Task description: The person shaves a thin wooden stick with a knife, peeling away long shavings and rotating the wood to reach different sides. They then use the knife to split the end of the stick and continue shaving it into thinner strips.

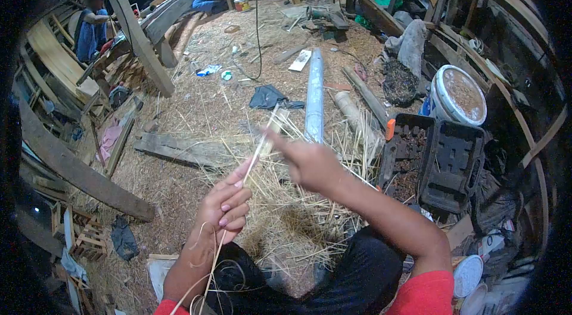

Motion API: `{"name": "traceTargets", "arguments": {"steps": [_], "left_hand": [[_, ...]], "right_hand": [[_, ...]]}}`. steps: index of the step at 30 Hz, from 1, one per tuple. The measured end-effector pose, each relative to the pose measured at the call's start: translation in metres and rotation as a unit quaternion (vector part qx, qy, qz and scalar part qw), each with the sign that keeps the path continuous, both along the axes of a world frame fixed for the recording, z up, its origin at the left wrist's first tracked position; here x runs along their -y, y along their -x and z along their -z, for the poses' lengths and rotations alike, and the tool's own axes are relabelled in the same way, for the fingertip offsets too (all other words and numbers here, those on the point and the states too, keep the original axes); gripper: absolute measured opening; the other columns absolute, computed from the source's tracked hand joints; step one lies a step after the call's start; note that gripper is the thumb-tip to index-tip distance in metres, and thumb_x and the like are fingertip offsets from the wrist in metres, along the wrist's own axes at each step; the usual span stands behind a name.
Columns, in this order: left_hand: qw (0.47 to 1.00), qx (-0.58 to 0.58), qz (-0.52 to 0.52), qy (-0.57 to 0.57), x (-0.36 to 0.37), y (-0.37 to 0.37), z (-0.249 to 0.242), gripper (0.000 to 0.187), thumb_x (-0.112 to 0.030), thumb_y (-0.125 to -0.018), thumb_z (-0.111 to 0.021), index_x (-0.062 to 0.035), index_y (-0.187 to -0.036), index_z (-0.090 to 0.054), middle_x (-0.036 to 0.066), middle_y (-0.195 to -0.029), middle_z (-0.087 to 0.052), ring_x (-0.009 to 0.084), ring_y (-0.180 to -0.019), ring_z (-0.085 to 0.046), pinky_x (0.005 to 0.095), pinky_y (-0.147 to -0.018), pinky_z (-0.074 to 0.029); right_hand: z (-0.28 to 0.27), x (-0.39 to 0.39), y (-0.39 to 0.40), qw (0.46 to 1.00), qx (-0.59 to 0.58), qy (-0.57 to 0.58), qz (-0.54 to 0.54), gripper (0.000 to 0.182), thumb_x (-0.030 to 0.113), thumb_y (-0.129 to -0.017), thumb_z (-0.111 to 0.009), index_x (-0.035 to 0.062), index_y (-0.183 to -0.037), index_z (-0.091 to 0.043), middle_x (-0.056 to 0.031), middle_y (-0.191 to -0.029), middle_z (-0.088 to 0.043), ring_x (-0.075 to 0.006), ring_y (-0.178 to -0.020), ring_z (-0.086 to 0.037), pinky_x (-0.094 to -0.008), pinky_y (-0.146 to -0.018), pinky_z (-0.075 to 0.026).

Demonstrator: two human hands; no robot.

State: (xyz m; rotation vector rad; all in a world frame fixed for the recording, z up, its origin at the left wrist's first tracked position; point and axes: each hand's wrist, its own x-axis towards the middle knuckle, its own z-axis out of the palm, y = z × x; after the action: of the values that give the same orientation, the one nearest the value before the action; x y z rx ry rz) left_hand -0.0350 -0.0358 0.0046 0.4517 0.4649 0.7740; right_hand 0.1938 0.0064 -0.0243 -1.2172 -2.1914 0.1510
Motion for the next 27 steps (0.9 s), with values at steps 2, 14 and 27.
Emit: {"name": "traceTargets", "arguments": {"steps": [2,14,27], "left_hand": [[0.999,-0.008,0.034,0.003,0.007,-0.002,-0.001,0.054,-0.006,-0.101,-0.032,-0.0122,-0.154,-0.020,-0.005,-0.057,-0.031,0.0021,-0.036,-0.026,0.0164,-0.030,-0.021],[0.991,0.098,-0.005,0.090,-0.017,0.007,0.010,0.037,-0.008,-0.103,-0.033,-0.0153,-0.136,-0.045,-0.004,-0.058,-0.035,0.0033,-0.036,-0.028,0.0176,-0.029,-0.019],[0.984,0.133,0.106,0.057,0.009,0.001,0.002,0.055,-0.005,-0.102,-0.028,-0.0155,-0.155,-0.016,-0.003,-0.057,-0.032,0.0034,-0.038,-0.029,0.0168,-0.032,-0.022]], "right_hand": [[0.021,-0.031,-0.030,0.986,-0.068,0.051,0.143,0.059,0.013,-0.093,-0.049,0.0301,-0.148,-0.037,-0.0145,-0.078,-0.066,-0.0259,-0.058,-0.062,-0.0375,-0.056,-0.051],[0.003,0.020,0.023,0.990,0.008,0.005,-0.139,0.068,0.013,-0.090,-0.055,0.0205,-0.152,-0.029,-0.0086,-0.071,-0.059,-0.0260,-0.056,-0.059,-0.0380,-0.048,-0.047],[0.052,-0.056,-0.061,0.981,-0.136,0.046,0.129,0.051,0.011,-0.098,-0.041,0.0212,-0.147,-0.039,-0.0122,-0.093,-0.069,-0.0227,-0.063,-0.064,-0.0350,-0.060,-0.053]]}}
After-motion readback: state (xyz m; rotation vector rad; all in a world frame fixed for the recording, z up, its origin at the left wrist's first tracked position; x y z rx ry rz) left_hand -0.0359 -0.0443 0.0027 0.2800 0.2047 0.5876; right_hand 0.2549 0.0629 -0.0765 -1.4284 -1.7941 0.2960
